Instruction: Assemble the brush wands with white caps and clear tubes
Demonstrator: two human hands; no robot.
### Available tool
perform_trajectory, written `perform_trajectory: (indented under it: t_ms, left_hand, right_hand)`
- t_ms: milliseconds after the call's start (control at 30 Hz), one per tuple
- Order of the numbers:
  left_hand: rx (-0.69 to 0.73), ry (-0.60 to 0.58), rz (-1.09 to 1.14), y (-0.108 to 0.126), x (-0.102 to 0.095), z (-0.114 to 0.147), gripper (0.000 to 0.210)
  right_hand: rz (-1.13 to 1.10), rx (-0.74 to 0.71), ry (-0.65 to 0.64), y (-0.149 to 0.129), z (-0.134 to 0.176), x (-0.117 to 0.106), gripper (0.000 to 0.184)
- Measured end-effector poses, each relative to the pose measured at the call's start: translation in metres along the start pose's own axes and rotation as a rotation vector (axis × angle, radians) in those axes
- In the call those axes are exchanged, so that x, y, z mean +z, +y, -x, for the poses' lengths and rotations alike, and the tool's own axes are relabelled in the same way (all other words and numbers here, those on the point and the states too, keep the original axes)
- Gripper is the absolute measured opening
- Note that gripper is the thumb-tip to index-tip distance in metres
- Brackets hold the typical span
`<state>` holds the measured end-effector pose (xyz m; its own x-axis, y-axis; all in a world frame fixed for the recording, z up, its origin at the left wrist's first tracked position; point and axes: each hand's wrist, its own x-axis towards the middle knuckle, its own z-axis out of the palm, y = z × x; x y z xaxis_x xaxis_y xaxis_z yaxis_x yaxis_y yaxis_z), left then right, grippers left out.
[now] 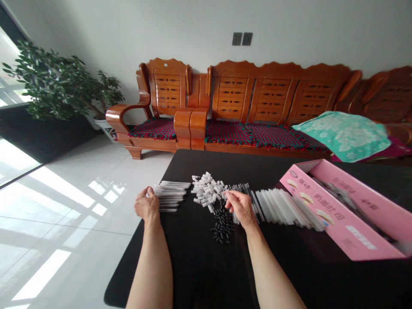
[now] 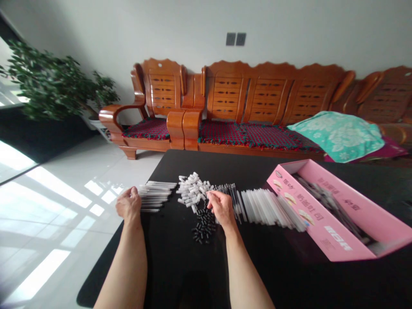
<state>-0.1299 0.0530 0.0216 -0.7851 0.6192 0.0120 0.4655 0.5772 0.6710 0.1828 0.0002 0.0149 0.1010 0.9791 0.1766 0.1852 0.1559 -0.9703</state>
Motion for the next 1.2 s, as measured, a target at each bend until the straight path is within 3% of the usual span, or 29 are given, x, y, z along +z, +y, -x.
perform_trajectory:
  t_ms: [567,700,767,933,1100,1200]
  left_hand:
    - [-0.020,-0.001,0.012,0.004,-0.004,0.009,0.040]
    - [0.171,0.103,-0.003,0.003,0.005,0.009,0.047]
    - [0.276,0.084,-0.053,0.003,0.010,0.008,0.047]
    - [0.309,-0.025,-0.122,0.003,0.015,0.007,0.042]
    - [0.429,0.141,0.006,0.003,0.015,0.009,0.041]
    - [0.506,0.119,0.076,0.004,0.017,0.012,0.037]
  right_hand:
    - [0.016,0.007,0.017,-0.001,0.000,0.000,0.041]
    - [0.013,0.009,0.017,-0.002,0.001,0.000,0.040]
    - [0.015,0.005,0.020,-0.003,0.001,0.000,0.040]
    - [0.009,0.007,0.017,-0.004,0.001,-0.001,0.039]
    - [0.000,0.016,0.026,-0.004,0.001,-0.001,0.040]
    - [0.000,0.015,0.032,-0.004,0.001,-0.001,0.042]
